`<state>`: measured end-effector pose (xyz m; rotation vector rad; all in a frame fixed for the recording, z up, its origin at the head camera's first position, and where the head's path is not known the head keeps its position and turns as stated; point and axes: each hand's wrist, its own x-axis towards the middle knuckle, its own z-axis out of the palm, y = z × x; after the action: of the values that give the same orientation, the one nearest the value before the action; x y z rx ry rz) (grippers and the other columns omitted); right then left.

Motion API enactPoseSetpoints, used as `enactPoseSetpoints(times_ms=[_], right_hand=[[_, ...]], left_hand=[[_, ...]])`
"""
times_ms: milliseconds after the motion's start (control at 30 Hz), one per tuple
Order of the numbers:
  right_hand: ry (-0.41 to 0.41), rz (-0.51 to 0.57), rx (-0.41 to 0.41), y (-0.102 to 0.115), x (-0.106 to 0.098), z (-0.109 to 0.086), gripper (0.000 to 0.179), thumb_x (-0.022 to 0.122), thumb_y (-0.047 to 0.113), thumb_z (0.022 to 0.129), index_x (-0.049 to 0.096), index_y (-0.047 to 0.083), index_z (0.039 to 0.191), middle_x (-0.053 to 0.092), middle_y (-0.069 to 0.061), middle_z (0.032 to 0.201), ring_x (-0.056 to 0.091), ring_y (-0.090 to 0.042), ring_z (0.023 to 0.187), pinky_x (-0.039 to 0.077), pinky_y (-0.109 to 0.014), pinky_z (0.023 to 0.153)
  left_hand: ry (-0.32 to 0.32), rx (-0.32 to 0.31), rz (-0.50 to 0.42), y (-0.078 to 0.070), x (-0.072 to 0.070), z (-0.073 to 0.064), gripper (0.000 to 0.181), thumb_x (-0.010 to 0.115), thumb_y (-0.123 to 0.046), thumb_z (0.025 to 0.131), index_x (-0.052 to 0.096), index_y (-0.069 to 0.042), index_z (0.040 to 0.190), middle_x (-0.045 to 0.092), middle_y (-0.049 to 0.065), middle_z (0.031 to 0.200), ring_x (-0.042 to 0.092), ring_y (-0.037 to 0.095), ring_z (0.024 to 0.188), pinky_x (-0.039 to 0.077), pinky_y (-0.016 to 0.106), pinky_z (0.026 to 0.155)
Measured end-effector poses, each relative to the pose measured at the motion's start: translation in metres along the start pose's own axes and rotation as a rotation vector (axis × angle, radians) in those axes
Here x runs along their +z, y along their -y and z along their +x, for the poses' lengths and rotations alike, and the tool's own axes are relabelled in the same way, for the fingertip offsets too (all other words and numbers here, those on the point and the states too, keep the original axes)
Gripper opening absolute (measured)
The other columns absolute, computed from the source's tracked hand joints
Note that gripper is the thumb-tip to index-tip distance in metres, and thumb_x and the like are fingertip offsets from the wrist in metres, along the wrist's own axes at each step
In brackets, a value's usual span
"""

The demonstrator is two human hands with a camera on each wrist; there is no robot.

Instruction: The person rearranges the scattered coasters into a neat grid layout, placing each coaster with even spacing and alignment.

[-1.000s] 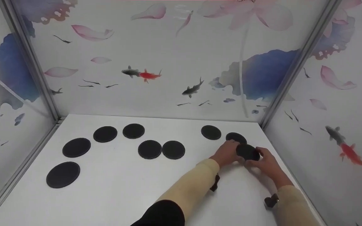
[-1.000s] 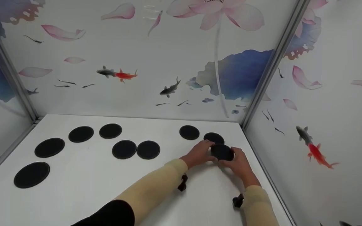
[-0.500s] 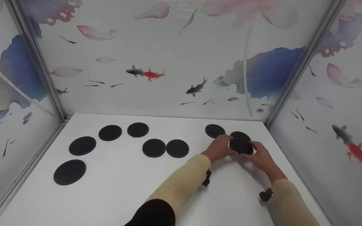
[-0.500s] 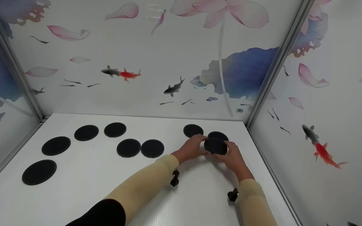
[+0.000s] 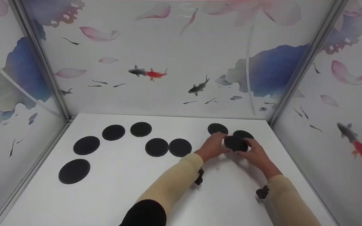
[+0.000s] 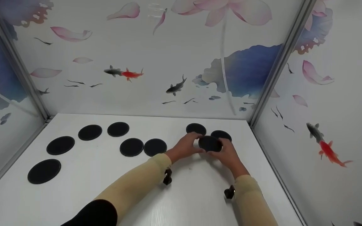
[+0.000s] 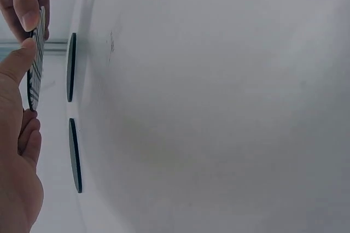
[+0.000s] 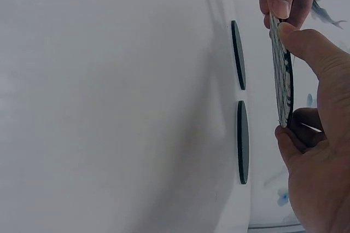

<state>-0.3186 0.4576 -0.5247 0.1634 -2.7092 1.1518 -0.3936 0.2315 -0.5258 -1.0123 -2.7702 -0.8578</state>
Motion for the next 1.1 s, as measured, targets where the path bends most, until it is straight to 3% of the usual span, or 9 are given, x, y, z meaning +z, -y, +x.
enactPoseSetpoints(times_ms=[200,667,1100], right_hand=[[-0.023,-0.020,-0.011,0.011,0.010,0.004,0.086,0.087,0.034,0.081,0.044,-0.007,0.144,0.050,-0.028,0.141,0.049,-0.043,0.130,0.037,-0.057,0.109],[-0.008,0.022,-0.048,0.035,0.030,0.017,0.091,0.088,0.037,0.079,0.043,-0.007,0.145,0.046,-0.025,0.145,0.045,-0.040,0.137,0.037,-0.052,0.113],[0.006,-0.032,-0.066,0.049,0.047,0.027,0.087,0.087,0.046,0.078,0.050,0.001,0.142,0.051,-0.021,0.142,0.046,-0.037,0.135,0.036,-0.055,0.112]], left_hand=[[-0.008,0.021,0.001,0.009,-0.012,-0.007,0.076,0.078,-0.052,0.085,0.052,-0.015,0.146,0.051,0.002,0.149,0.041,0.017,0.143,0.031,0.029,0.117],[-0.038,0.014,0.016,0.028,-0.035,-0.022,0.077,0.078,-0.052,0.085,0.051,-0.015,0.146,0.053,0.001,0.146,0.046,0.016,0.137,0.037,0.029,0.113],[-0.063,0.000,0.012,0.046,-0.050,-0.034,0.076,0.079,-0.053,0.083,0.054,-0.013,0.143,0.057,0.001,0.139,0.051,0.016,0.131,0.039,0.029,0.111]])
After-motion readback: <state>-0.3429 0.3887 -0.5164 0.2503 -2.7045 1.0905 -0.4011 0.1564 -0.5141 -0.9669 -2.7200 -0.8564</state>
